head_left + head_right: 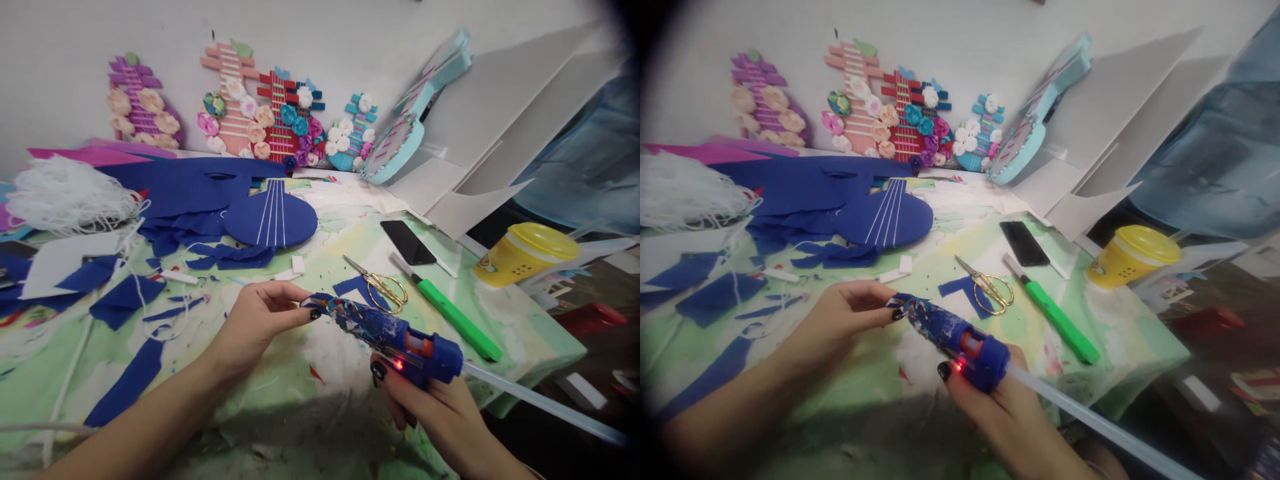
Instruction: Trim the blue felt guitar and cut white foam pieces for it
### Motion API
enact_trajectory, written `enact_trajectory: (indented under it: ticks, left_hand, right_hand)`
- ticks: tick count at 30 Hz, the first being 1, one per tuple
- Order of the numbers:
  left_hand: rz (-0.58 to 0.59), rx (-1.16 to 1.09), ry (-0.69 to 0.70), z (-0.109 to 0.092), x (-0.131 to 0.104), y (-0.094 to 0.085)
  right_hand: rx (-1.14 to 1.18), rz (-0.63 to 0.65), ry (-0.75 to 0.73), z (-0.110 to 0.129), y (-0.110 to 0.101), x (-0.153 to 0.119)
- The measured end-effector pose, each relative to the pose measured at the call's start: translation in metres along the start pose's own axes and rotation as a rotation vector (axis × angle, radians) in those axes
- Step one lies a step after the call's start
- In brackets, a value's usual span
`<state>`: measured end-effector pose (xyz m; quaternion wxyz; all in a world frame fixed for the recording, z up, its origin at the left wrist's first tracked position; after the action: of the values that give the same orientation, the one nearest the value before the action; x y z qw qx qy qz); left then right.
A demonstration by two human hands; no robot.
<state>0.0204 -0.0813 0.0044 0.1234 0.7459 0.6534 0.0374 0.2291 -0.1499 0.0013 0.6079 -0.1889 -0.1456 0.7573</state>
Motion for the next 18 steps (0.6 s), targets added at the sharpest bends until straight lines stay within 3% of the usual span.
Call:
enact_trajectory:
  ticks: [18]
  left_hand:
    - [-0.026, -0.051, 0.009, 0.000, 0.001, 0.000]
  right_hand:
    - [0.096, -0.067, 0.043, -0.014, -0.003, -0.004]
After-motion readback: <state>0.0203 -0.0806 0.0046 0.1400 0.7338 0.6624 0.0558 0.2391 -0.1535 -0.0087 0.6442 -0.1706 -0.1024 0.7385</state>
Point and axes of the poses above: each hand's wrist, its own x-axis towards the middle knuckle, its own y-axis out of the palm, z = x × y, the point moved 3 cm from there along x, towards the middle knuckle, and after that the axes turned 6 degrees about -x, right-handed, at the moved point
